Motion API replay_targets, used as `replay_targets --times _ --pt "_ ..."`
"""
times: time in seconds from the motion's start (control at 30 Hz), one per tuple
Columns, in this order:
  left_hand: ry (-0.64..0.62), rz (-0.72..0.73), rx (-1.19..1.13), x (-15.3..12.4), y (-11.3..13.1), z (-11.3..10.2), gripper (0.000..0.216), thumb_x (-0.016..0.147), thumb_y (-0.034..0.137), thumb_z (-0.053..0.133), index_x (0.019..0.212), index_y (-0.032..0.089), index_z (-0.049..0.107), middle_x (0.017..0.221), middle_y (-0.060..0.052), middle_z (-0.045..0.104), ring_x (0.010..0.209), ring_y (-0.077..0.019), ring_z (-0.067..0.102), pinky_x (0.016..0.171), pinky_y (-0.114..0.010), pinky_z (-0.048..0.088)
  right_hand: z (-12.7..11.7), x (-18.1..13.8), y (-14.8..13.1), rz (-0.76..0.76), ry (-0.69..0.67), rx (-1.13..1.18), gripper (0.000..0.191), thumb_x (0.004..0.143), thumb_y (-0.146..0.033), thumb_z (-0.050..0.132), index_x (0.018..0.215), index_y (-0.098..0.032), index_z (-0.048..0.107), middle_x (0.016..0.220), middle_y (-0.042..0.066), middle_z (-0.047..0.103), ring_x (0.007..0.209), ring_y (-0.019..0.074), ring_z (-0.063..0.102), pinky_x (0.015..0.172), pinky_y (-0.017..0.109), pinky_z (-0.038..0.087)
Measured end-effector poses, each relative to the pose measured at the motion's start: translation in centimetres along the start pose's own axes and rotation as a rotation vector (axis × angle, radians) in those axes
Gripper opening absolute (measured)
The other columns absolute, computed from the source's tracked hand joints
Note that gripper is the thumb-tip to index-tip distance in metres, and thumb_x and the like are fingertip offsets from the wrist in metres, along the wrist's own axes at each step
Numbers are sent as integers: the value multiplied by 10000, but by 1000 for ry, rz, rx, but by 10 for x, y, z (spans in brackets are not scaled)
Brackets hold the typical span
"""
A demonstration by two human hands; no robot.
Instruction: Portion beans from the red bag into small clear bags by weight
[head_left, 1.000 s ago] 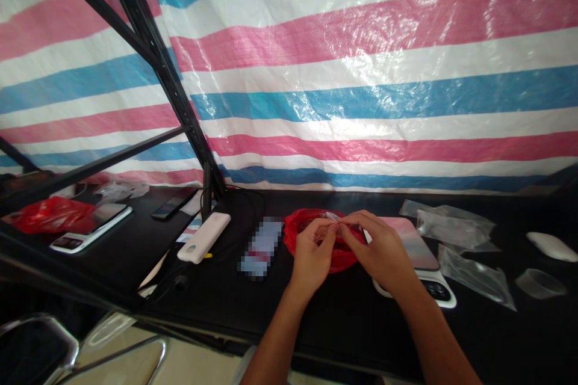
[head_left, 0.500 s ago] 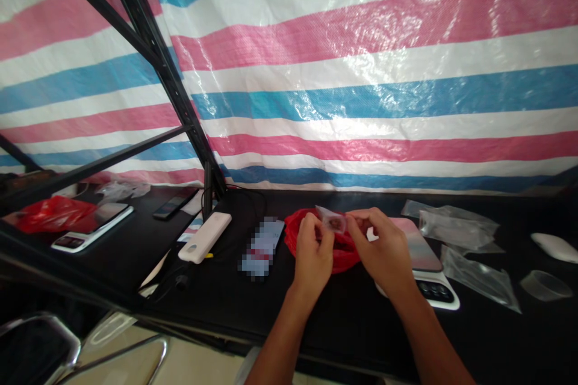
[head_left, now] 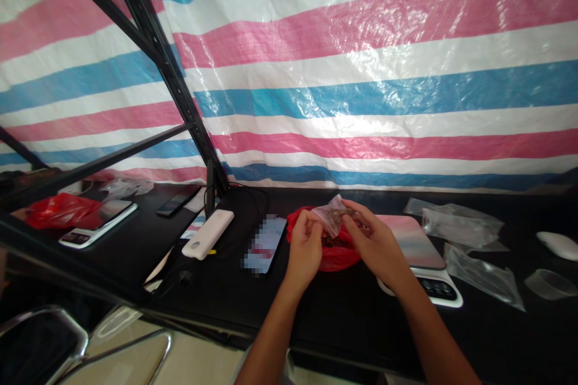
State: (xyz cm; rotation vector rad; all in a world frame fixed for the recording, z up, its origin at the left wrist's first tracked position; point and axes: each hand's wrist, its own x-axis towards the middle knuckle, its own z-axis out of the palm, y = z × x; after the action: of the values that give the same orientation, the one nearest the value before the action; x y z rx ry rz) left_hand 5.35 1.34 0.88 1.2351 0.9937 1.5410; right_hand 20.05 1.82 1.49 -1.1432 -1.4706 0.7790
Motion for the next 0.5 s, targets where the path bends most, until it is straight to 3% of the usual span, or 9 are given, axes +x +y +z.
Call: replay_targets --times 0.1,0.2,0.33,0.5 --pt "105 76 256 0 -4 -7 96 948 232 482 885 214 552 825 -5 618 784 -156 612 769 -286 502 2 0 0 32 22 -14 499 918 -445 628 1376 -248 619 1208 93 758 851 219 754 753 370 626" --pt "190 228 535 -2 -5 -13 240 992 241 452 1192 190 574 1141 -100 659 1089 -221 625 1009 -406 484 1 0 0 8 45 -150 498 937 -429 595 1409 -271 605 1210 84 759 805 220 747 757 399 626" --pt "41 396 831 -7 -6 -12 528 940 324 632 1427 183 481 1384 -153 604 1299 -302 536 1129 -501 424 2 -1 0 -93 25 -292 466 974 -385 522 1420 -275 602 1355 85 697 1109 265 714 982 474 571" --pt "11 361 941 -8 -14 -7 665 929 359 663 1520 180 414 1418 -159 610 1300 -328 546 1119 -517 447 4 -3 -7 -191 -94 -297 457 1002 -363 477 1440 -285 581 1483 64 606 1332 245 598 1129 459 479"
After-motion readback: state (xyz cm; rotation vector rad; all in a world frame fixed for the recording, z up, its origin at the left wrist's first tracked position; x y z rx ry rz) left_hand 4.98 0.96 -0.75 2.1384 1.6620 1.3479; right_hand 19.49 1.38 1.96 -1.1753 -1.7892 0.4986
